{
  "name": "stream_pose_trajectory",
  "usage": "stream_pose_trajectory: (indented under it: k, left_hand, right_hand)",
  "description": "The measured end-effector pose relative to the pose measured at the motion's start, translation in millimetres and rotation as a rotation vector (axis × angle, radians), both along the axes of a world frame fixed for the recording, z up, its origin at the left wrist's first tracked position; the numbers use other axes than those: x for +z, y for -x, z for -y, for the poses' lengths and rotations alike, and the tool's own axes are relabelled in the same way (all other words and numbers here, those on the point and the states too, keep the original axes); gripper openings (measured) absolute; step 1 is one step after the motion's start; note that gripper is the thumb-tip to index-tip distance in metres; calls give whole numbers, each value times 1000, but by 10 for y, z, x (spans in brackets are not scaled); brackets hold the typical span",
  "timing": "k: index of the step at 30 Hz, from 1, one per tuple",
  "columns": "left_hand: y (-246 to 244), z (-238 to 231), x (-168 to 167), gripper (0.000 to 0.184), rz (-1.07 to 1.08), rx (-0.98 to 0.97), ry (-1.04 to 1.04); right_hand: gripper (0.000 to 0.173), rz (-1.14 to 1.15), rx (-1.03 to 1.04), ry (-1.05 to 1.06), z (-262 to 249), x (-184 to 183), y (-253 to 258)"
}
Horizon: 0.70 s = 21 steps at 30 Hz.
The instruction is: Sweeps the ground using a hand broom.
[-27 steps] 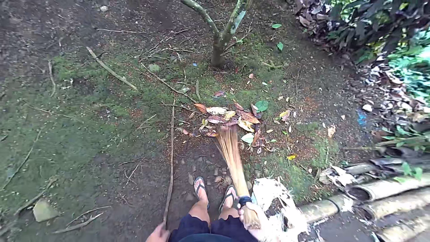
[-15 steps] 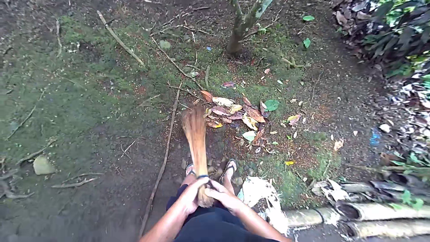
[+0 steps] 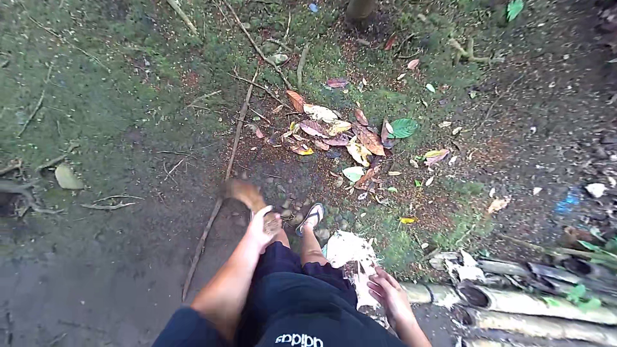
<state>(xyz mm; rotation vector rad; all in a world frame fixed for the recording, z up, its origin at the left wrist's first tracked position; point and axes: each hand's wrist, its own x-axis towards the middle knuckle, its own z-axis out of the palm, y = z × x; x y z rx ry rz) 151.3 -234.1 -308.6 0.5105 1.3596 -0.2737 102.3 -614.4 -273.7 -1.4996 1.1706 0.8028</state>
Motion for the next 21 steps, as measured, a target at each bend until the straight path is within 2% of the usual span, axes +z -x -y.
stream_pose_trajectory:
  k: [2,5,8,11,14,15,17,19,21]
  left_hand:
    - [-398,384,-295,33,71,-255,55]
    - [-711,678,-308,58,185,-587,171]
    - [-568,511,62,71,249,-714,204]
    - [-119,262,509,88,241,-736,179]
    - [403,259,1062,97,170,-615,156]
    - [530,304,1251,93,130,-521,148]
    - [713,427,1512,72,53,-240,132]
    - [748,485,1506,44,13,8,72]
    - [572,415,1200,25,1,227,-4]
  right_hand:
    - [43,-22,-15,-10,112,-33,48]
    - [41,-64,38,-78,79,-107,-21]
    - [44,-82,105,-164,-49,-158,-178]
    - [42,-68,126,-199,-113,-209,-371]
    - [42,-69,122,-192,-67,-233,-485]
    - [43,-72,115,-184,-39,-249,-505]
    - [43,-82,102,-162,37,-291,-501]
    - [43,-97,80,-146,109,-343,-463]
    - [43,-116,70,-127,173,-376,-416]
